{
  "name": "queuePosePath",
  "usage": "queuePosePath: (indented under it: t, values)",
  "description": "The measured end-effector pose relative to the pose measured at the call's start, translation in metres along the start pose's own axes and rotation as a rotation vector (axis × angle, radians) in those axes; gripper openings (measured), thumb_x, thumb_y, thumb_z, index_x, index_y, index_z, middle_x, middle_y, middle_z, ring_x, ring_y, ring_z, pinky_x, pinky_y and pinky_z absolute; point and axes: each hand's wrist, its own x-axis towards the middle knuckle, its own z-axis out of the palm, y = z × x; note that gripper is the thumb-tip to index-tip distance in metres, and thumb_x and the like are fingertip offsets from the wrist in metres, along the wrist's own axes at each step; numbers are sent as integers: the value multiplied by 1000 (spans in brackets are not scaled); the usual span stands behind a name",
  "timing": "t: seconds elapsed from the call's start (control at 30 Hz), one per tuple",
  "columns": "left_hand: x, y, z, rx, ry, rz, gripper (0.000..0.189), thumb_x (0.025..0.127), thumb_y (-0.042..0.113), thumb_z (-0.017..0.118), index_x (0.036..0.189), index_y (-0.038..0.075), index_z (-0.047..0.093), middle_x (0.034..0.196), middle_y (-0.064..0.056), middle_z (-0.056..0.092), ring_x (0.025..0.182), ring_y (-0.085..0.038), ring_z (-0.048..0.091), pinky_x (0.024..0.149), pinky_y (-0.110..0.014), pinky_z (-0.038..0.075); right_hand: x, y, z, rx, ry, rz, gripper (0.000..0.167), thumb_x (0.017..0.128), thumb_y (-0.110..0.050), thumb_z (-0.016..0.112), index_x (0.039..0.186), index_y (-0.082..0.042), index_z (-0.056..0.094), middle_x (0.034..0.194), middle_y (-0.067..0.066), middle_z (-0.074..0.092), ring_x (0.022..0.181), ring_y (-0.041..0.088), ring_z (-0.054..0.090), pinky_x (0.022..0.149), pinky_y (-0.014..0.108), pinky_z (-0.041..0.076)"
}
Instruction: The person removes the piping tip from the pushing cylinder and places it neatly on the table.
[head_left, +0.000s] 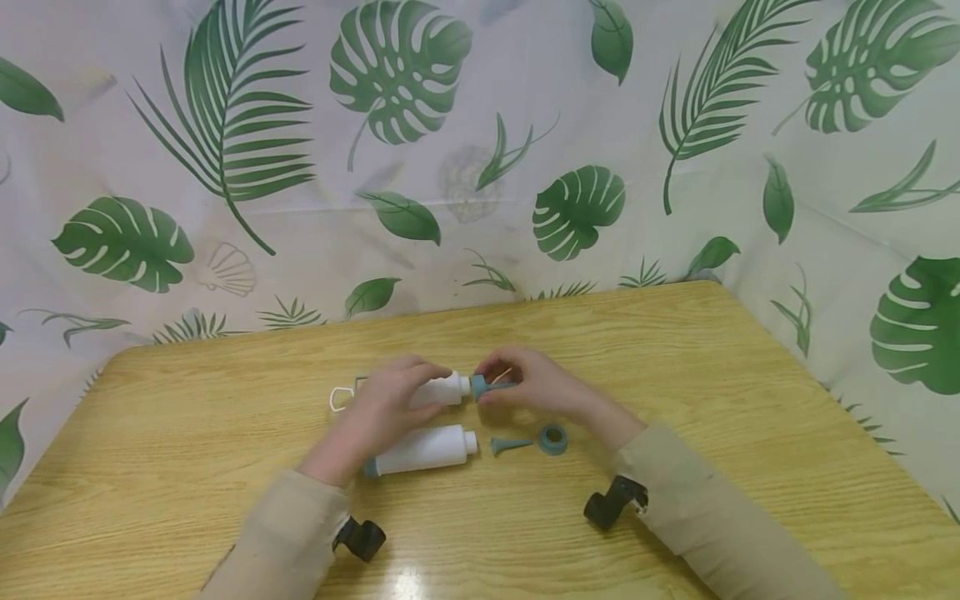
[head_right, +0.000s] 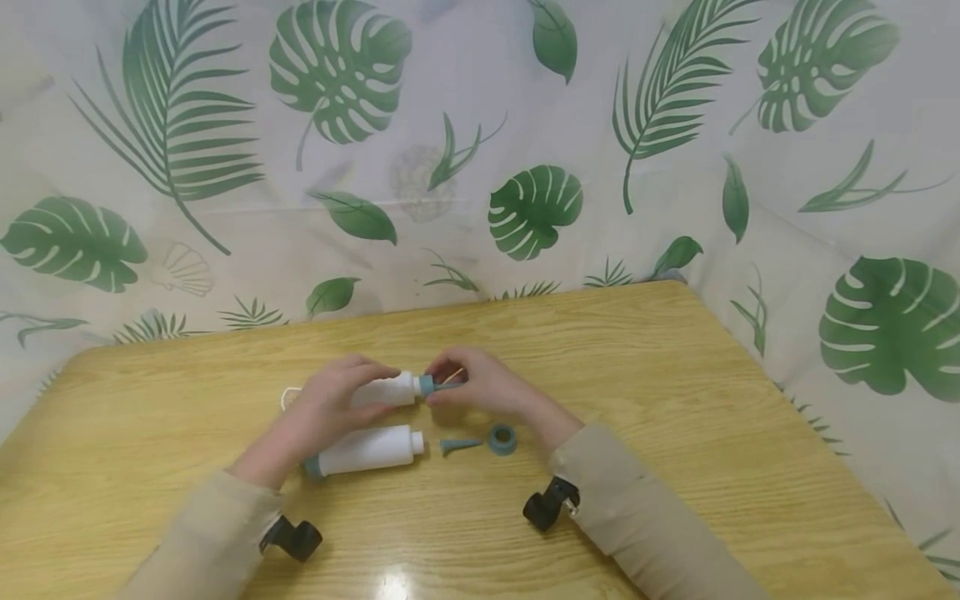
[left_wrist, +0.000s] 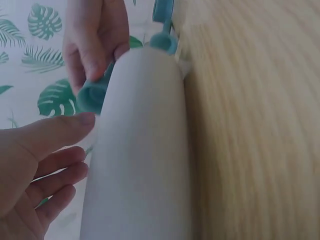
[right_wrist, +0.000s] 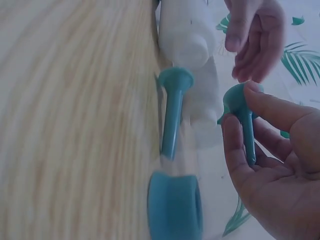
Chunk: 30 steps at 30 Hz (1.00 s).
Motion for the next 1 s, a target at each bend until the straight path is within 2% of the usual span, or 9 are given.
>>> queuePosePath:
  t: [0.17, 0.43, 0.6, 0.73, 0.9, 1.0]
  values:
    - [3, 10, 7, -75, 16, 12, 39, 78, 13, 80, 113, 2, 66, 108, -9, 66, 102, -23, 60, 86, -37, 49, 1, -5, 5, -4, -20, -36, 33, 83, -19, 75, 112, -9, 64, 107, 2, 65, 101, 17, 61, 90, 33, 48]
    - [4, 16, 12, -41, 52, 26, 31, 79, 13, 79, 108, 5, 68, 106, -6, 67, 101, -21, 61, 86, -35, 50, -1, -12, 8, 9, -37, -58, 34, 85, -18, 73, 114, -3, 63, 110, 6, 65, 102, 19, 62, 90, 32, 48]
    - [4, 14, 12, -17, 82, 34, 30, 78, 12, 80, 106, 4, 68, 103, -6, 67, 99, -21, 62, 86, -34, 50, -1, -12, 7, 25, -37, -50, 33, 85, -15, 73, 114, -3, 64, 108, 6, 66, 100, 19, 62, 88, 33, 49]
    - [3, 10, 11, -6, 100, 29, 32, 78, 11, 80, 106, 3, 68, 104, -6, 67, 99, -22, 62, 86, -35, 50, -1, -7, 2, -1, -20, -33, 24, 87, -9, 70, 109, -3, 64, 104, 5, 66, 97, 20, 62, 86, 33, 50]
    - [1, 7, 9, -1, 99, 19, 34, 77, 14, 81, 107, 4, 69, 102, -4, 66, 96, -20, 62, 84, -33, 50, -1, -2, -1, -8, -9, -18, 13, 88, -8, 68, 101, -5, 65, 95, 4, 65, 89, 19, 61, 80, 34, 50]
    - [1, 6, 10, -5, 93, 32, 34, 77, 14, 81, 108, 5, 70, 100, -4, 66, 94, -19, 62, 83, -33, 51, 0, -1, 0, 5, -12, -25, 13, 89, -10, 67, 101, -5, 66, 95, 4, 66, 88, 18, 61, 79, 34, 51]
